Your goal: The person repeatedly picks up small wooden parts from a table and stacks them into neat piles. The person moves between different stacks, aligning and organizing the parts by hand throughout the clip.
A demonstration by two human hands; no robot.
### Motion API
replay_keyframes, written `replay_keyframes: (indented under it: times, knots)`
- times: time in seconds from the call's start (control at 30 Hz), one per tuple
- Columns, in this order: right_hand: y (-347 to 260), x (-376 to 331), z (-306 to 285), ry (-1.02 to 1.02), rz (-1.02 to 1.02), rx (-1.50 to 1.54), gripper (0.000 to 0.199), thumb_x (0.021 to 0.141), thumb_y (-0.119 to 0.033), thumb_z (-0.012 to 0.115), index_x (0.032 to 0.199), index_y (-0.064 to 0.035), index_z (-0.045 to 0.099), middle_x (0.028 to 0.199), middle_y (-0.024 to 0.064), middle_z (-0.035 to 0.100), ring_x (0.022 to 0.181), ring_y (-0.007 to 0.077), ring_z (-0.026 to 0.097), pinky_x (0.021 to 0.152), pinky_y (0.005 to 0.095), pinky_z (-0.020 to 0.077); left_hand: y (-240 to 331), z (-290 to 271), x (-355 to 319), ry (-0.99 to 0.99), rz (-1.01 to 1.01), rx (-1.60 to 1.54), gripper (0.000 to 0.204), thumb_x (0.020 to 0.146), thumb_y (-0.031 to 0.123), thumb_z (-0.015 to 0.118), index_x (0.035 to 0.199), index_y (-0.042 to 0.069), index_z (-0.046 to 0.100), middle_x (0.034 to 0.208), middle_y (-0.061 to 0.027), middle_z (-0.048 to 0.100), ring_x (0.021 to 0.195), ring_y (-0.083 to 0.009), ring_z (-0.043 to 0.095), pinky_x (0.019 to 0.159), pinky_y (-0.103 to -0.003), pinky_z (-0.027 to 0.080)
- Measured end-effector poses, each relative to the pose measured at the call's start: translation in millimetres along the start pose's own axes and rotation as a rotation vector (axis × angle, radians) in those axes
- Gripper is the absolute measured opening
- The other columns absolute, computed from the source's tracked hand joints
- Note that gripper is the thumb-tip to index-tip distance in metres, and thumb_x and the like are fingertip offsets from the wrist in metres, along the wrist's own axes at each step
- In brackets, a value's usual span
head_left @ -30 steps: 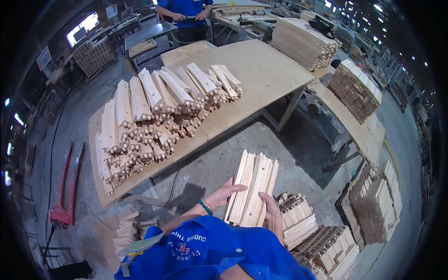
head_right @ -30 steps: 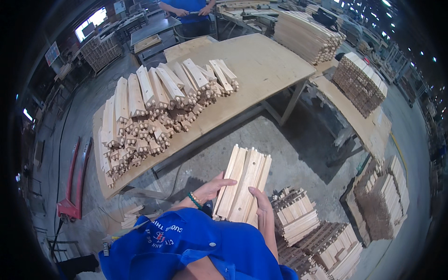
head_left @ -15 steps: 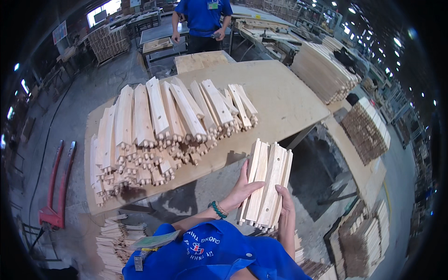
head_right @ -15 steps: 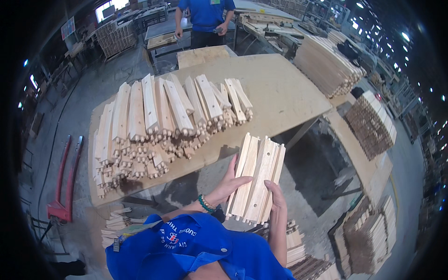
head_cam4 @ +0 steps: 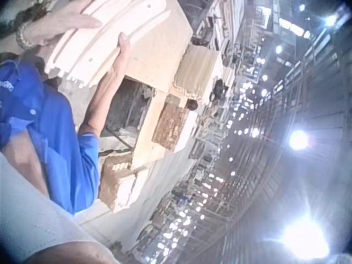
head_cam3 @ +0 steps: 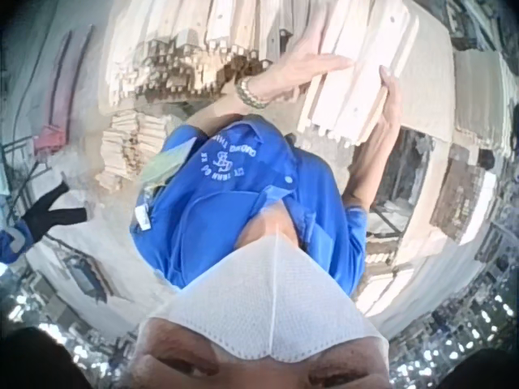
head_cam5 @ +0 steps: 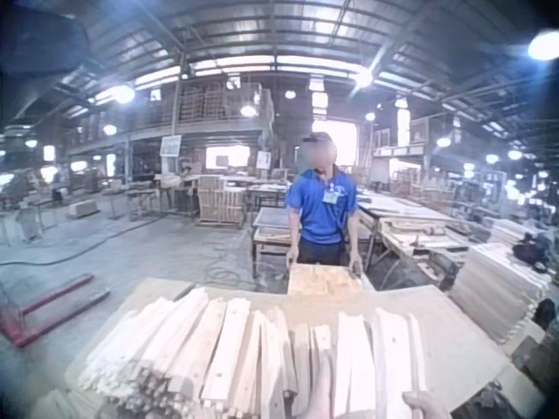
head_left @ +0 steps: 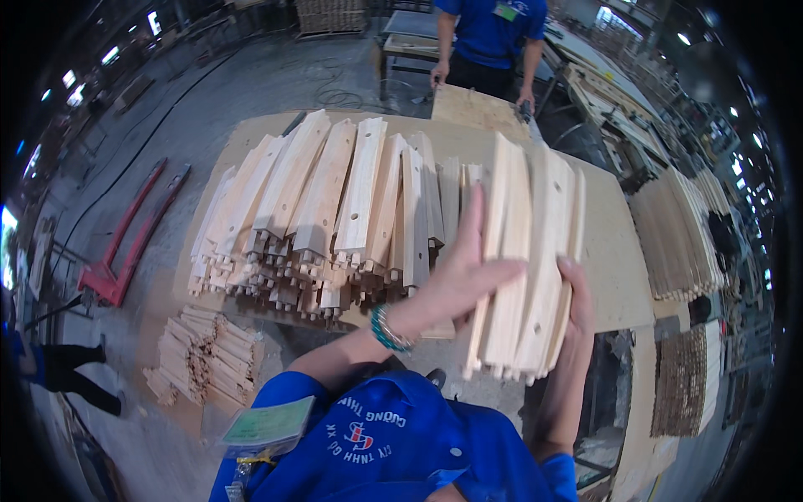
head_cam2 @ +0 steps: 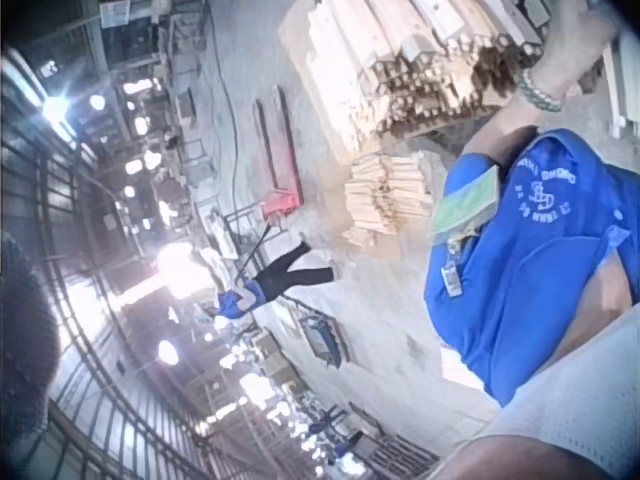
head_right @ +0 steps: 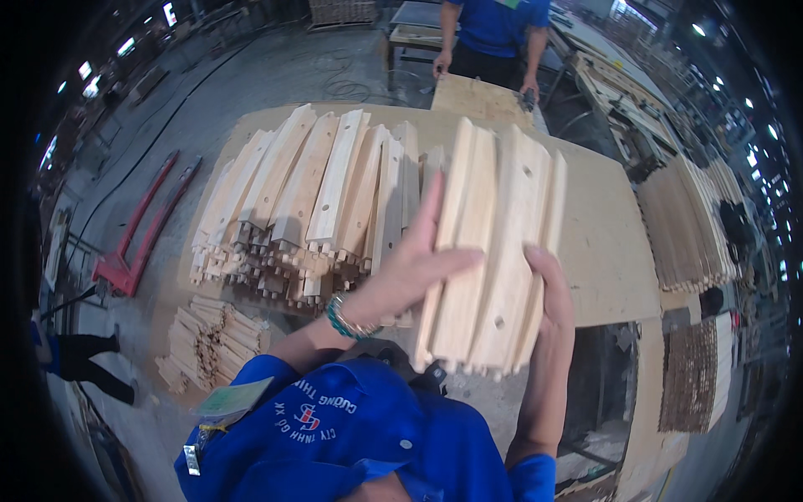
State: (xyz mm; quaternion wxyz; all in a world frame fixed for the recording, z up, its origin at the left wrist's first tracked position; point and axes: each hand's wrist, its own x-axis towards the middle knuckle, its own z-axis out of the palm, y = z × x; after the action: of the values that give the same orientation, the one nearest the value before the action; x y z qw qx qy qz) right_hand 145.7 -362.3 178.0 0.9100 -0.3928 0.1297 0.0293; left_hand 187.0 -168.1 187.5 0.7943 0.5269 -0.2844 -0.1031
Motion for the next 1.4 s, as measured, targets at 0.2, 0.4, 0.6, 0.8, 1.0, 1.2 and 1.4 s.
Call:
replay_keyframes:
  times: [0.2,0.4,0.6,0.8,1.0,1.2,1.4]
  knots:
    - [17,107,53,-0.339,-0.25,-0.703,0.071,0.087,-0.027,0.057,0.141,0.0053,0.024,0.136,0.0232,0.04,0.127,0.03,0.039,0.104,0.0356,0.0328,34,-75,16,0.276,-0.074,1.123,0.075,0.082,0.037,0.062,0.138,-0.003,0.03,0.144,-0.0276,0.025,0.136,-0.0365,0.023,0.113,-0.041,0.016]
    - [50,141,46,-0.495,-0.418,-1.135,0.075,0.088,-0.033,0.052,0.145,0.0011,0.017,0.152,0.0191,0.012,0.142,0.0267,0.007,0.114,0.0324,0.009,19,-93,-18,0.23,-0.094,1.521,0.065,0.082,0.043,0.061,0.131,0.002,0.047,0.138,-0.0261,0.039,0.133,-0.0404,0.029,0.11,-0.045,0.02]
    - [48,151,5,-0.468,-0.312,-0.614,0.066,0.084,-0.01,0.042,0.144,0.0015,0.019,0.15,0.0182,0.02,0.138,0.0275,0.023,0.112,0.0327,0.0177,5,-15,-24,0.447,0.195,1.491,0.052,0.079,0.027,0.066,0.125,0.005,0.053,0.137,-0.0228,0.041,0.13,-0.039,0.035,0.109,-0.044,0.026]
    - [57,160,-39,-0.324,-0.596,-1.297,0.061,0.088,-0.014,0.037,0.144,0.0023,0.018,0.153,0.0186,0.01,0.142,0.0281,0.005,0.115,0.0328,0.0045,10,21,-36,0.439,0.146,1.568,0.044,0.077,0.016,0.067,0.12,0.01,0.059,0.137,-0.0186,0.044,0.131,-0.035,0.037,0.109,-0.043,0.029]
    - [33,148,-16,-0.398,-0.246,-0.818,0.07,0.087,-0.022,0.045,0.145,0.003,0.014,0.154,0.0165,0.002,0.143,0.0257,0.0,0.114,0.033,0.006,-15,49,-2,0.224,0.076,1.604,0.055,0.076,0.02,0.069,0.128,0.014,0.052,0.139,-0.0145,0.041,0.131,-0.0347,0.035,0.108,-0.047,0.026]
    - [1,147,-49,-0.528,-0.194,-0.621,0.068,0.089,-0.03,0.049,0.143,0.002,0.023,0.151,0.0155,0.021,0.14,0.0243,0.018,0.113,0.0325,0.0138,-57,63,28,0.053,0.009,1.748,0.058,0.073,0.023,0.072,0.127,0.02,0.053,0.13,-0.0127,0.047,0.123,-0.032,0.044,0.103,-0.047,0.032]
    - [-10,171,-158,0.029,-0.255,-1.081,0.087,0.078,-0.027,0.065,0.145,-0.0002,0.016,0.143,0.0272,0.031,0.137,0.0308,0.026,0.11,0.0376,0.0223,-82,41,27,0.164,0.152,1.671,0.041,0.071,0.015,0.068,0.111,0.014,0.06,0.125,-0.0131,0.05,0.118,-0.0285,0.049,0.097,-0.046,0.037]
